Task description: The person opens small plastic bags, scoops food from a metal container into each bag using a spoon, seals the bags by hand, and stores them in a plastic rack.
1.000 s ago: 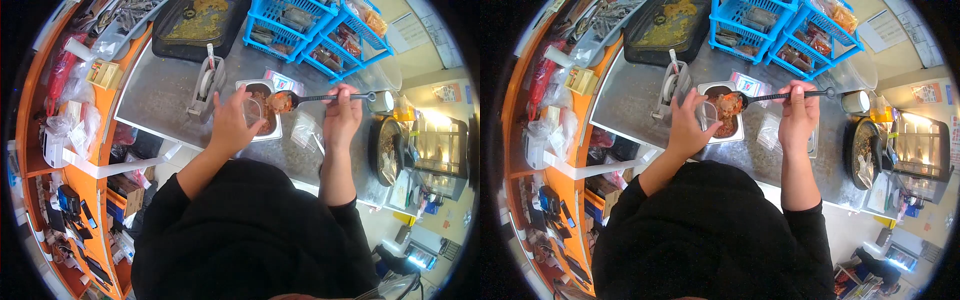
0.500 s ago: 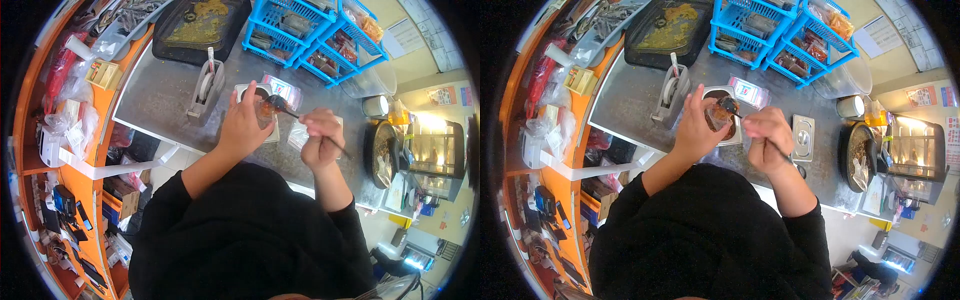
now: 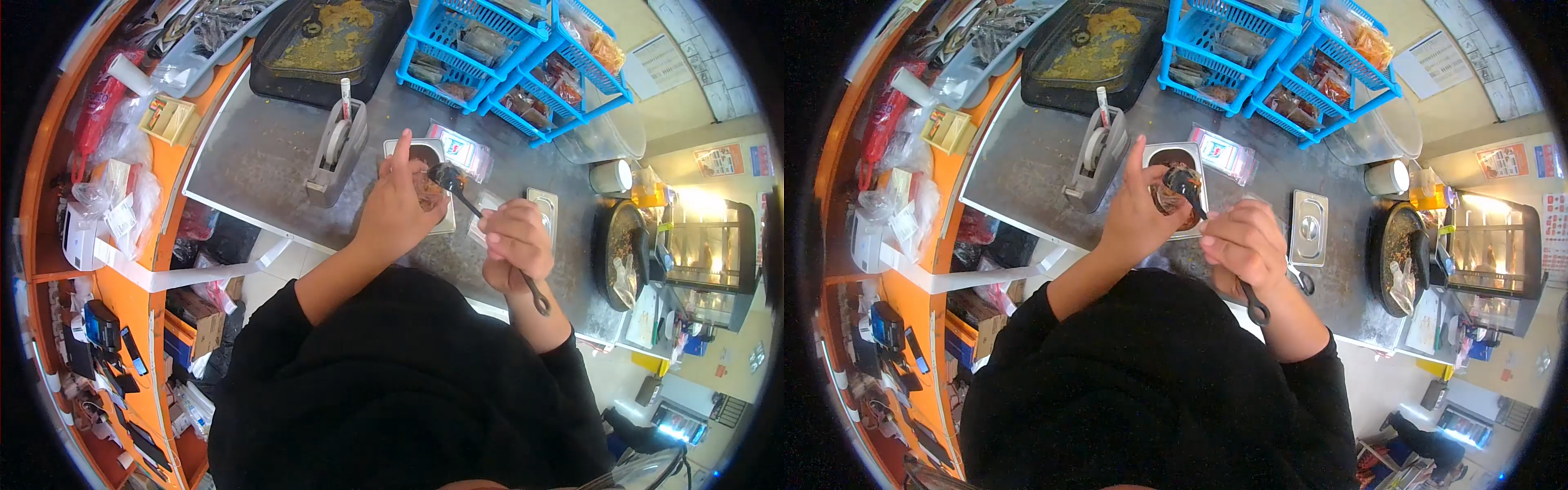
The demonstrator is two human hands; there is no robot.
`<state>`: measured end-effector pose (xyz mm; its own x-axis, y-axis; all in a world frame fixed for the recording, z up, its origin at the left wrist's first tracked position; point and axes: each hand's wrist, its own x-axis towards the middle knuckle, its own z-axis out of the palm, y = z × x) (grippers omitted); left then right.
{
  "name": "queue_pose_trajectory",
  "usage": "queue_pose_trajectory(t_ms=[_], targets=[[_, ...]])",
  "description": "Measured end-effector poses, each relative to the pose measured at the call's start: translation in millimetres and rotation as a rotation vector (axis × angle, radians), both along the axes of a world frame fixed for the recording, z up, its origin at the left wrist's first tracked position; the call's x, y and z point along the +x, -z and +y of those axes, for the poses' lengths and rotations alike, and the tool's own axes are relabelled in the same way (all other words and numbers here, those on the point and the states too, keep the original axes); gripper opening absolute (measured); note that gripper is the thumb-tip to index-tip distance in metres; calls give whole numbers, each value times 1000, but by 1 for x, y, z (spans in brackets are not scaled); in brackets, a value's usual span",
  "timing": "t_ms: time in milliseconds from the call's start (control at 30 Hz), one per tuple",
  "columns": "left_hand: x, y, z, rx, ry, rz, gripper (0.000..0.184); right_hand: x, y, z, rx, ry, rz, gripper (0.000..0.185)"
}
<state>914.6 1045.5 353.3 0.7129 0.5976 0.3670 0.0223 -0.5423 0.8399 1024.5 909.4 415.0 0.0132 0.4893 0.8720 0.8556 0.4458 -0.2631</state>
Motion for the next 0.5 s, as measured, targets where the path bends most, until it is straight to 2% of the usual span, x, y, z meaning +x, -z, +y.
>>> queue_pose_trajectory(t_ms=[133,233,333,367,467,500], targets=[[-2,-2,0,-54,8,61,106,5,10,2,-2,-8,65,24],[-2,1,1,-33,-6,71,108,11,28,5,225,116,642,12],[-2,3,2,-3,-19,69,107,29,29,2,212,192,1218,11],[-2,3,2,5,-23,71,107,36,38,-1,219,212,1288,14],[-3,2,3,-25,-26,63,107,48,85,-11,-3,338,1427,15],[-3,1,3,-15,-26,71,107,43,87,-9,3,298,1499,15]])
